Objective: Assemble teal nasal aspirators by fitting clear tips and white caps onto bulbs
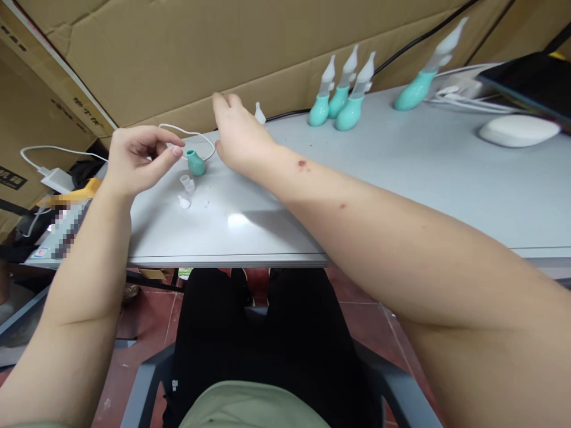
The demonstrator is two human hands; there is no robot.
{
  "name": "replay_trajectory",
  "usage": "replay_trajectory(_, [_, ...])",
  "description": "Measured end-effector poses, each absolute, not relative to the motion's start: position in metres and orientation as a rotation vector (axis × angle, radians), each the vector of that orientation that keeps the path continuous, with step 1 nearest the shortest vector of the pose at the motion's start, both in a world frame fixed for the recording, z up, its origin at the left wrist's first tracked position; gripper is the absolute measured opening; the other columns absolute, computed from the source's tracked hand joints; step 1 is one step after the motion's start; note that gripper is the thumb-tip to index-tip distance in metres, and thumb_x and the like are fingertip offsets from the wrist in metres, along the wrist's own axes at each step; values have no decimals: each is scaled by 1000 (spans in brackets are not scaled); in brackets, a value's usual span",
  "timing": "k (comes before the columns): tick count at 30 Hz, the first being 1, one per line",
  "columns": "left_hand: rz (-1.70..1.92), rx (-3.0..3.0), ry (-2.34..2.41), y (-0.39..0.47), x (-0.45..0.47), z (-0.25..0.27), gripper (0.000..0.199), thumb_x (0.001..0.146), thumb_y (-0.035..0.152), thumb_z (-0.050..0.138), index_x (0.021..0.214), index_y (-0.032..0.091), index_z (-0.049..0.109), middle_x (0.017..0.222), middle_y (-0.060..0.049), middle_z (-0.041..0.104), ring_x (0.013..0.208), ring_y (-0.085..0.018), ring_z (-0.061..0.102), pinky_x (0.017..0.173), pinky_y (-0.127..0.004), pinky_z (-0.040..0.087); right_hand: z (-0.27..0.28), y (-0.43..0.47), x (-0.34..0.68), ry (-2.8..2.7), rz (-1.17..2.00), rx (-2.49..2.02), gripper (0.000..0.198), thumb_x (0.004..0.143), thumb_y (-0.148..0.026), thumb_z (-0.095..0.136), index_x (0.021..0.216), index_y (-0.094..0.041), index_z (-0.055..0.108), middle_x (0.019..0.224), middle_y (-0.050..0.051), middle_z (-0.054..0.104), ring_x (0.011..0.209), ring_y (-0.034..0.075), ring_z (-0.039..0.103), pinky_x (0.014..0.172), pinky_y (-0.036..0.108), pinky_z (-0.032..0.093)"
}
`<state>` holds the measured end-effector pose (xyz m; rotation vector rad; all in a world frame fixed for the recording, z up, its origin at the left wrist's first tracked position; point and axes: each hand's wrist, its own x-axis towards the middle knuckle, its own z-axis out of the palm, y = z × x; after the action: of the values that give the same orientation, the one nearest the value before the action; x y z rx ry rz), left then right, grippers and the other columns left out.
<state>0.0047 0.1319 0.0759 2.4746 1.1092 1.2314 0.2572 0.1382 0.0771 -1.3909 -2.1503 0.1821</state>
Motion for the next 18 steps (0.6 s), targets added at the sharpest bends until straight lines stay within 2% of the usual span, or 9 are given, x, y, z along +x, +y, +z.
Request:
replay_trajectory(2, [1180, 2468, 1160, 130, 5, 76, 73, 99, 90, 74, 105, 19, 91, 62, 0, 56, 62, -3, 38, 66, -26, 34, 77, 140, 259, -2172, 205, -1380, 81, 110, 2, 72, 188, 0, 47, 188, 33, 46, 166, 46, 64, 141, 54, 51])
replay_trajectory(5, [1069, 2463, 1258, 125, 7, 79, 65, 103, 81, 72, 108, 19, 90, 67, -2, 61, 68, -5, 42, 70, -27, 39, 79, 143, 262, -2209, 233, -1336, 67, 111, 1, 65, 177, 5, 55, 180, 38, 50, 160, 52, 64, 137, 59, 52])
replay_trajectory(8, [1037, 2473, 1303, 122, 8, 83, 62, 105, 78, 69, 108, 20, 90, 68, -3, 61, 70, -7, 42, 73, -28, 40, 82, 142, 265, -2244, 262, -1316, 66, 112, 1, 62, 178, 3, 51, 172, 34, 61, 161, 50, 62, 134, 58, 50])
replay_trajectory(11, [1036, 2473, 1316, 122, 7, 85, 60, 106, 77, 67, 110, 21, 89, 67, -3, 59, 72, -7, 44, 75, -28, 42, 83, 140, 268, -2329, 332, -1340, 54, 117, -10, 59, 171, -8, 59, 160, 27, 73, 149, 47, 66, 121, 57, 54])
replay_trajectory(14, [1031, 2475, 1322, 123, 6, 84, 61, 107, 77, 67, 111, 20, 88, 70, -3, 61, 73, -7, 47, 76, -28, 45, 81, 140, 272, -2365, 355, -1324, 36, 118, -25, 58, 152, -26, 68, 145, 17, 79, 130, 43, 69, 107, 53, 56])
replay_trajectory(16, [1033, 2480, 1327, 126, 5, 82, 63, 106, 79, 66, 113, 20, 87, 76, -5, 66, 76, -7, 51, 77, -27, 47, 79, 139, 274, -2291, 317, -1172, 20, 111, -26, 64, 131, -29, 68, 137, 14, 81, 119, 40, 70, 104, 51, 54])
replay_trajectory(18, [1060, 2488, 1318, 131, 4, 80, 69, 104, 85, 67, 119, 20, 86, 88, -7, 73, 82, -8, 58, 81, -26, 51, 78, 137, 276, -2179, 296, -973, 13, 105, -21, 65, 114, -28, 58, 130, 15, 80, 108, 35, 70, 100, 47, 52])
